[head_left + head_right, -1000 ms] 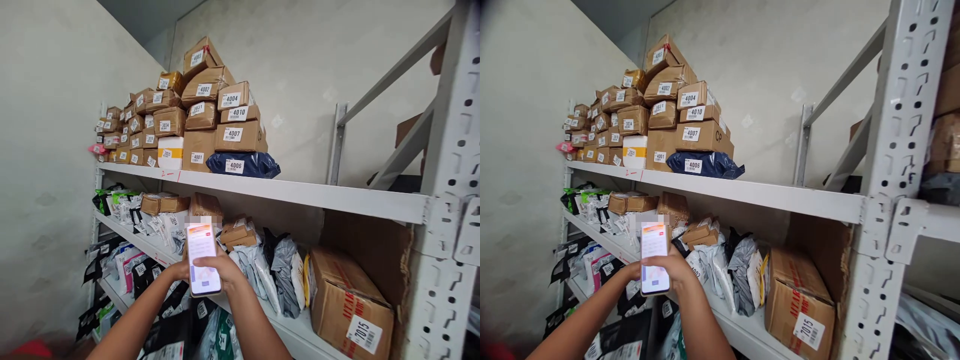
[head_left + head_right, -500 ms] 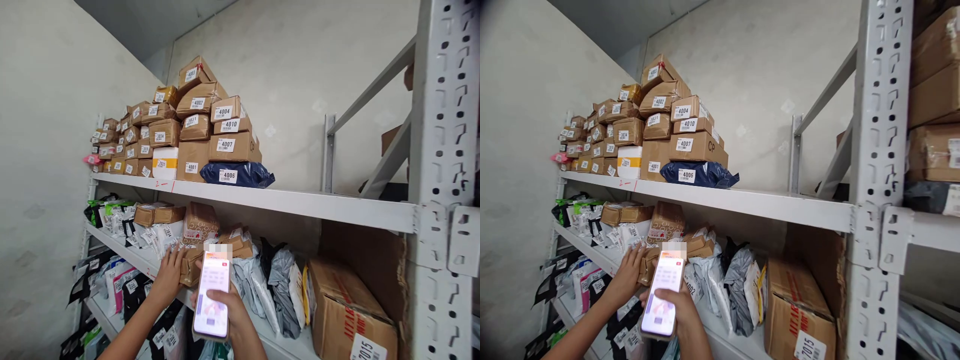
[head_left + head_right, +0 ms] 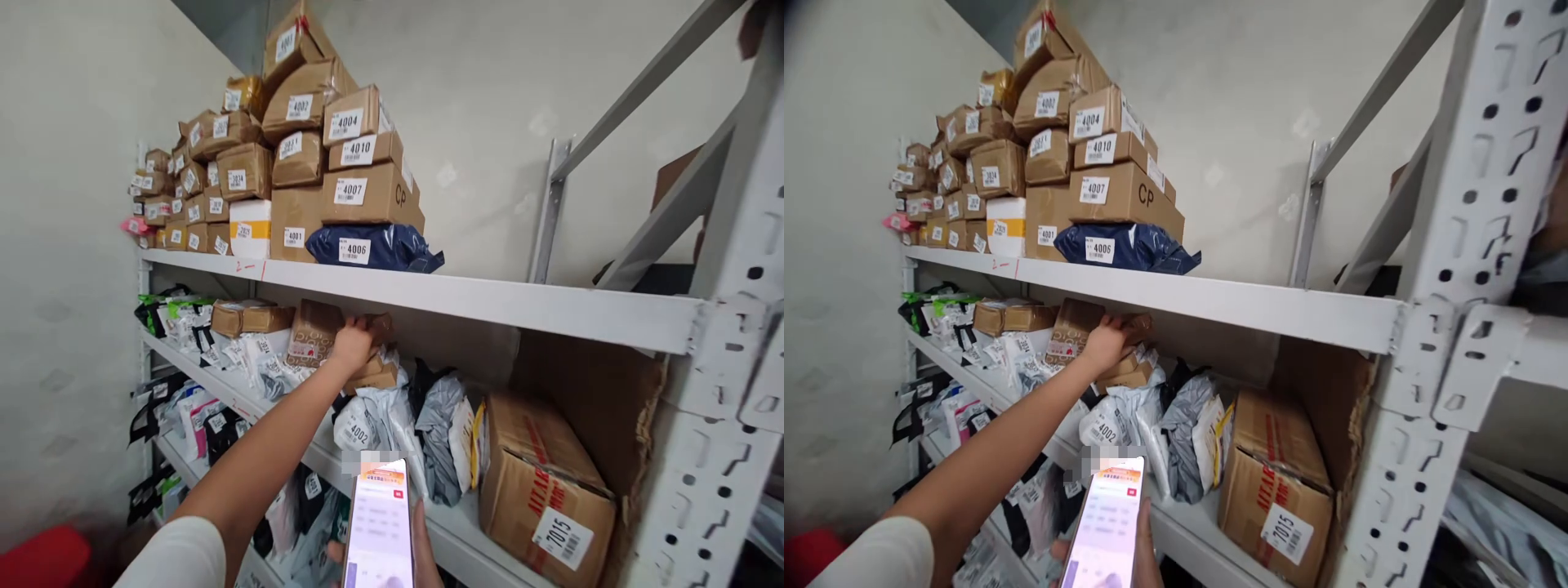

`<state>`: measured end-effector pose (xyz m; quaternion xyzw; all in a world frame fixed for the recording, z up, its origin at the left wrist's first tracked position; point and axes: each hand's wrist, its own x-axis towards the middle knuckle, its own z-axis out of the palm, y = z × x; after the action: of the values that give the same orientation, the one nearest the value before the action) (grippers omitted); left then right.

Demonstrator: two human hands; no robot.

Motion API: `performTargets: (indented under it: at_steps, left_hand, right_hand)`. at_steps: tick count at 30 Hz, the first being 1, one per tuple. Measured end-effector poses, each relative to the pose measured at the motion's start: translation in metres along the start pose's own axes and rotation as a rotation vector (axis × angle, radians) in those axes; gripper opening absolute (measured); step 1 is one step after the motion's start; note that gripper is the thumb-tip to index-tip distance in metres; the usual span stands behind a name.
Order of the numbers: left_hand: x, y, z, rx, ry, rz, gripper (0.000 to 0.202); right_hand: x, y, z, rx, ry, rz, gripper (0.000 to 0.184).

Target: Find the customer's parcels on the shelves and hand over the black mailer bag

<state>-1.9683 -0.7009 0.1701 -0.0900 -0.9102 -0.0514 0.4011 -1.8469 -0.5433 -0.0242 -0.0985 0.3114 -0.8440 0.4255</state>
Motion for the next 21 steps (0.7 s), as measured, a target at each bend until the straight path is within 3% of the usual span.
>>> performTargets:
  at_steps: [2, 5, 7, 9, 13, 17, 19, 21]
  left_hand:
    - [-0.002, -0.003, 0.007, -0.070, -0.040, 0.044, 0.025]
    - [-0.022, -0.006, -0.002, -0.167, -0.015, 0.020, 0.035]
    - [-0.049, -0.008, -0.019, -0.220, 0.043, -0.035, 0.041]
    - [-0.090, -0.007, -0.039, -0.261, 0.108, -0.109, 0.039]
    - [-0.218, 0.006, -0.068, -0.309, 0.189, -0.405, 0.028]
    - [-0.381, 0.035, -0.080, -0.170, 0.245, -0.921, 0.026]
    - [-0.462, 0.055, -0.093, -0.112, 0.263, -1.208, 0.033]
    - [-0.530, 0.080, -0.114, -0.060, 0.327, -1.458, 0.044]
  right_hand:
    - [0.002, 0.009, -0.002, 0.067, 0.089, 0.018, 0.086]
    - [0.005, 0.020, -0.010, -0.009, 0.259, -0.010, 0.090]
    - [0.005, 0.026, -0.011, -0.075, 0.292, 0.006, 0.086]
    - [0.004, 0.031, -0.008, -0.065, 0.268, 0.082, 0.080]
    - [0.009, 0.054, 0.002, 0.070, 0.276, 0.250, 0.072]
    - [0.022, 0.098, -0.006, 0.091, 0.273, 0.410, 0.049]
    - [0.029, 0.125, -0.017, -0.035, 0.309, 0.540, 0.054]
    - [0.031, 0.152, -0.030, -0.167, 0.233, 0.594, 0.061]
